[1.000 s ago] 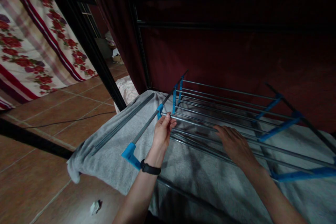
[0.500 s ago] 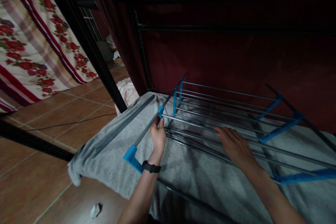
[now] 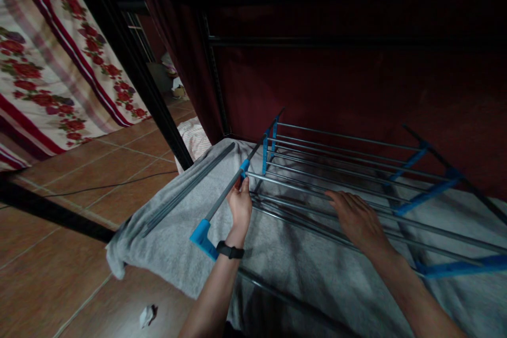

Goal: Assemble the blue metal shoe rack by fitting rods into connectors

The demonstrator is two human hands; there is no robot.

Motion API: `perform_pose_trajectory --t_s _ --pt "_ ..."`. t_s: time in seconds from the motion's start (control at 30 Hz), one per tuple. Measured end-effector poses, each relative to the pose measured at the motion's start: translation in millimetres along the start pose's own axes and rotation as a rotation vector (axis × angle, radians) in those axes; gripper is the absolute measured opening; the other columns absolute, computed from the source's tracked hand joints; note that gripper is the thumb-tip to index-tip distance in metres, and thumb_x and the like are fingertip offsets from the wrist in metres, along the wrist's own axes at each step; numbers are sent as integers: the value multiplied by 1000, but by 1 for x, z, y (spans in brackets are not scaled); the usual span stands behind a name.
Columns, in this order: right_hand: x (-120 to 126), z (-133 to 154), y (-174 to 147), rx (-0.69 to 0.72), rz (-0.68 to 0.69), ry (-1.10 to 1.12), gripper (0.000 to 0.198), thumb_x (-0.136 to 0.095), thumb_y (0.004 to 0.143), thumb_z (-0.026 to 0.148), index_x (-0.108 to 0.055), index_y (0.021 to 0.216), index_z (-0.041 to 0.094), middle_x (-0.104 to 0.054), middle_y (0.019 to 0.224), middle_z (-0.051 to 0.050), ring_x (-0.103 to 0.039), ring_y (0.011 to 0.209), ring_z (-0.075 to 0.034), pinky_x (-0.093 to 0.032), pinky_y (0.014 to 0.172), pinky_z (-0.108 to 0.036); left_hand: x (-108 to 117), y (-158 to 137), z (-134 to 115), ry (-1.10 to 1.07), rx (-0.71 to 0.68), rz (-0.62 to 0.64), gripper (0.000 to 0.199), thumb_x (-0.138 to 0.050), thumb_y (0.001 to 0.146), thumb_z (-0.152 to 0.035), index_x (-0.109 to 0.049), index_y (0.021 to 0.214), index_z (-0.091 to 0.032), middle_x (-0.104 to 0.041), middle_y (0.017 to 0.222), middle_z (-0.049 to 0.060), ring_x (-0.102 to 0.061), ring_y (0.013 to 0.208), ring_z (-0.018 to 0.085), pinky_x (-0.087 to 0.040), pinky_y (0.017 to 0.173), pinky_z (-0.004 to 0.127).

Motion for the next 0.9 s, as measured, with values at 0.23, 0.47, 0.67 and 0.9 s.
perform_pose_trajectory --t_s 0.23,0.47,0.67,0.9 --pt "4 0 3 -17 0 14 25 -45 99 15 -58 120 19 -70 105 -7 -67 92 -22 -48 84 -34 3 1 -3 84 -91 -47 16 -74 76 -23 -74 93 -22 -75 100 8 -67 107 26 -44 107 39" --pt "4 -1 5 -28 37 43 25 -43 100 16 -57 120 20 -71 107 -8 -68 93 -21 -50 80 -34 3 0 -2 117 -91 -41 17 -73 78 -26 -73 95 -20 -75 104 9 -67 107 26 -46 106 39" --pt "0 -3 5 -29 65 59 25 -43 100 17 -56 121 21 -70 108 -7 -67 94 -21 -51 81 -35 3 -1 -3 146 -91 -54 18 -71 80 -26 -73 97 -22 -75 106 9 -66 111 27 -45 108 40" --pt "9 15 -11 -7 -55 -44 39 -44 98 12 -50 136 17 -62 131 -12 -59 116 -26 -43 101 -42 -1 -8 -10 169 -141 18 29 -66 82 -19 -72 110 -20 -70 124 10 -61 122 26 -39 114 38"
Point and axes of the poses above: each hand's wrist, its own y-axis towards the middle knuckle, its own x-axis out of the back of the hand, z = x × y, the point moved 8 cm from there along y, towards the middle knuckle
